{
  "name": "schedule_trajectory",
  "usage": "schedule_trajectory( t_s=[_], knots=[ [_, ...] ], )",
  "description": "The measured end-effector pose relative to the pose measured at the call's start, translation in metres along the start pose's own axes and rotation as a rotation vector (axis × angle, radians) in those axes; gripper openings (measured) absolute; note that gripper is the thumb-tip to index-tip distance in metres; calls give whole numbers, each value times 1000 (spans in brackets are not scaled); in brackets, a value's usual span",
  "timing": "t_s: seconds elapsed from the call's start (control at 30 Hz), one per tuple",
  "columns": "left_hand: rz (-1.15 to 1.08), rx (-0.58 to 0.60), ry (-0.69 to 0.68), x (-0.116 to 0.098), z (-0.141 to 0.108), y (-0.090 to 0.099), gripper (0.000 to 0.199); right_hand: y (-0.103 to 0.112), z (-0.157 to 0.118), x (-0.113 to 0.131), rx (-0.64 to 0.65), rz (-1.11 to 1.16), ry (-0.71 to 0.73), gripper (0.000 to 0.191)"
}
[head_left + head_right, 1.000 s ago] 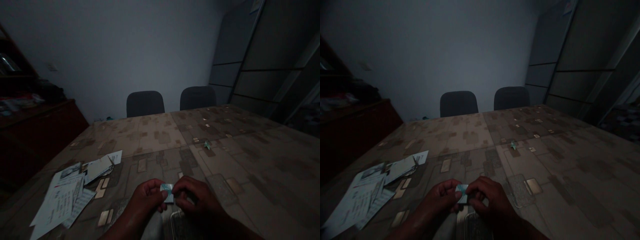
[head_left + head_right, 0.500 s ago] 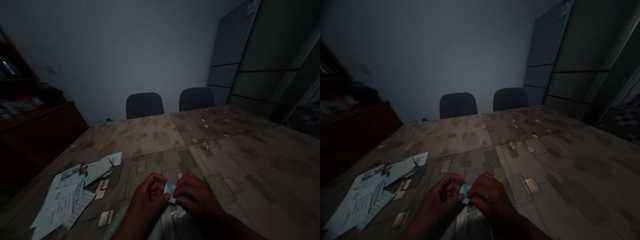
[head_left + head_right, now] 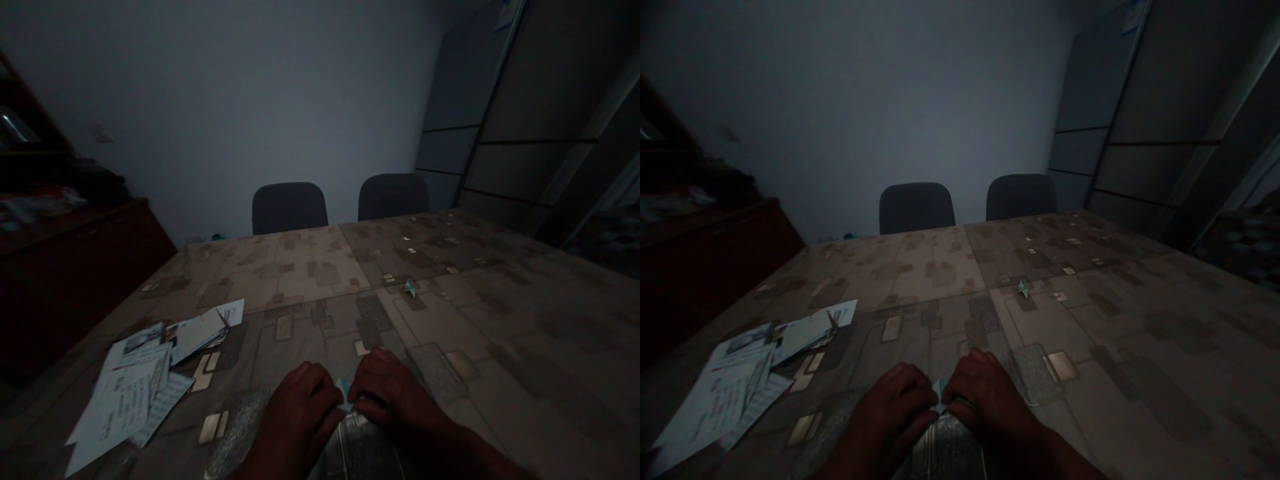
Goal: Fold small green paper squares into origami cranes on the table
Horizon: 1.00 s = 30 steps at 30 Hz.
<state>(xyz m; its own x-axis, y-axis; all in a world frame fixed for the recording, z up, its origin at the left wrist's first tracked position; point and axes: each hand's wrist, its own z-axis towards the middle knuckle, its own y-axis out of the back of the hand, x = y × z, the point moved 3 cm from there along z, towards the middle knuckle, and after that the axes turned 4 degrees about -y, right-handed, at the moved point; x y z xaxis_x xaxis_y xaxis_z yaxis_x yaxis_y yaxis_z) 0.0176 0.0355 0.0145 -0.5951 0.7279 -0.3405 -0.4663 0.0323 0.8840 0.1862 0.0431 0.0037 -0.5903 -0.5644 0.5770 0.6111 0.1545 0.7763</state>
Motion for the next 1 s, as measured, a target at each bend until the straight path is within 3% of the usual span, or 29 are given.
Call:
schedule_trajectory(
  t_s=[0.1, 0.33, 0.47, 0.6, 0.8, 1.0],
  knots=[
    [43, -1, -27, -3, -1, -3, 8, 3, 0, 3, 26, -20, -22, 6],
    [-111, -32, 95, -4, -5, 0, 7, 8, 0, 1, 25, 13, -78, 6],
    [-138, -28, 98, 1, -7, 1, 7, 11, -1, 0, 58, 39, -121, 9],
    [-77, -8, 12, 3, -8, 1, 12, 19, -2, 2, 84, 64, -108, 16],
    [271, 31, -248, 2, -11, -2, 7, 30, -4, 7, 128, -3, -1, 24],
    [117, -1, -227, 8, -9, 2, 10, 37, -3, 14, 158, -55, 29, 21]
  ],
)
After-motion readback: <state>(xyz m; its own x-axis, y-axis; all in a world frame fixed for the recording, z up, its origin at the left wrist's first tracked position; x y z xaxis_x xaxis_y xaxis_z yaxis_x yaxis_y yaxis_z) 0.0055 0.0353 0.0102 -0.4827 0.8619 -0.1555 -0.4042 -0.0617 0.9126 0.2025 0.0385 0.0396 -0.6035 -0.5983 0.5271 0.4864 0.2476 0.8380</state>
